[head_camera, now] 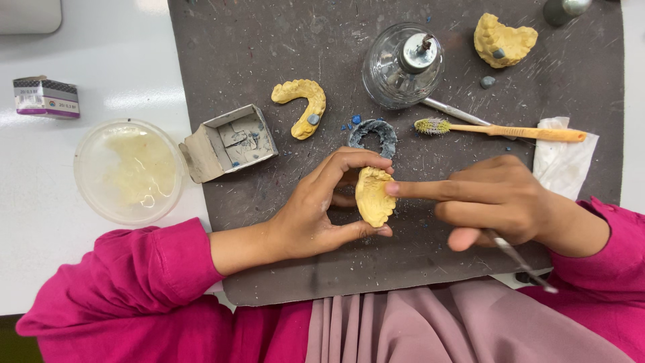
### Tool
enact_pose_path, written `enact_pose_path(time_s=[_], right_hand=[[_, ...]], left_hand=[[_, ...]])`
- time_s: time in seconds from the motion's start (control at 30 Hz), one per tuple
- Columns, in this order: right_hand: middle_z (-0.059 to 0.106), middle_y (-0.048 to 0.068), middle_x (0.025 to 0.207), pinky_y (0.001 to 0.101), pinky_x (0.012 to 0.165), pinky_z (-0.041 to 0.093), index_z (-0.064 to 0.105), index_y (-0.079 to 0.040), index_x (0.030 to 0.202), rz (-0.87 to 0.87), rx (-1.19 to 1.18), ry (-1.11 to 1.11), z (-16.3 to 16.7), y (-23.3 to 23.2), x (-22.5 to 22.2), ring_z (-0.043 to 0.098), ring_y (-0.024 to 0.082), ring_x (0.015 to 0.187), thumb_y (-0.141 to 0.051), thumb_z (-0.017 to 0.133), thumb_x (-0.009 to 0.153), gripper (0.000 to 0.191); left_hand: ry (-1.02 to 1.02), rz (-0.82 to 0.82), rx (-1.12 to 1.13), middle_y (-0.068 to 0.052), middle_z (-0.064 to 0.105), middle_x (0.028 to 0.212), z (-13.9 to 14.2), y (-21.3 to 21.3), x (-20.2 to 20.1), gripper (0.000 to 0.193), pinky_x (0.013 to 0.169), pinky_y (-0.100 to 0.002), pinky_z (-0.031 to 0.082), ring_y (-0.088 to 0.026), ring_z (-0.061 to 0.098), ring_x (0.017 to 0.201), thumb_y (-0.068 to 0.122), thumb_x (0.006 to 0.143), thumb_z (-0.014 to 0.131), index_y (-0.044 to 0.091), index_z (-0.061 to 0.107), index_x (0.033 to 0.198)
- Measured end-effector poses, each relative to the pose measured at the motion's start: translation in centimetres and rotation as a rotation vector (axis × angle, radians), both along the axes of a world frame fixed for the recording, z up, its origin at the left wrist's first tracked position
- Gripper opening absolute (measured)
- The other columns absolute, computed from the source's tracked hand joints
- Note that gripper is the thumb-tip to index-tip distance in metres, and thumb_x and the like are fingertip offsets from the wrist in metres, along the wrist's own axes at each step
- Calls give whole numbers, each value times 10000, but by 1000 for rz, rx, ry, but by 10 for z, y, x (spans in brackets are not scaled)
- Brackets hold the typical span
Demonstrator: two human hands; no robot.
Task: The person holds a yellow dental impression model on a bench and uses a metal probe to pick and scrape small blue wax pieces off the teeth, occasionally repositioning the model and brushing it with a toothbrush.
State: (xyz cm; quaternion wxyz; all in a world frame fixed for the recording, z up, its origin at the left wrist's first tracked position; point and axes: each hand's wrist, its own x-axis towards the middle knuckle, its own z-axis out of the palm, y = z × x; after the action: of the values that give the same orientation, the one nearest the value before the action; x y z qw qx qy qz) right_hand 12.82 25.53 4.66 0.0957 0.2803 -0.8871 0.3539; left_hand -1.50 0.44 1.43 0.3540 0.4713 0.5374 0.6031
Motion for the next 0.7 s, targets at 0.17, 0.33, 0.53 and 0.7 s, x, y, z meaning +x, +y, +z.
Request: enact_pose_path(time_s=[0.17,0.33,0.53,0.7], right_hand=[[712,91,903,289,502,504,600,3,915,-198,-148,-79,-4,13,18,666,168,616,-415,638,957,421],[744,96,895,271,618,580,666,37,1125,-253,-253,-153,-15,16,28,753,154,778,-35,690,989,156],[785,220,941,282,562,683,745,-7,1008,-57,-891,-540,-1,33,25,835,236,746,29,537,976,213],[783,199,844,385,630,688,778,-1,921,-39,-1095,-477,-9,32,18,778,288,747,-113,805,910,116]], left_hand=[[43,32,15,-102,477,1458,0,0,1,674,1073,-323,593,-219,589,1386,71,899,875,80,461,1430],[99,107,101,-106,445,1424,-5,-1,3,667,1031,-270,622,-165,589,1277,34,919,880,101,448,1424],[86,152,123,-96,404,1381,-14,-2,5,735,1029,-244,638,-146,573,1221,30,877,912,116,416,1413],[113,201,165,-82,381,1326,-24,-1,8,805,956,-226,583,-111,542,1155,64,843,944,139,357,1388]])
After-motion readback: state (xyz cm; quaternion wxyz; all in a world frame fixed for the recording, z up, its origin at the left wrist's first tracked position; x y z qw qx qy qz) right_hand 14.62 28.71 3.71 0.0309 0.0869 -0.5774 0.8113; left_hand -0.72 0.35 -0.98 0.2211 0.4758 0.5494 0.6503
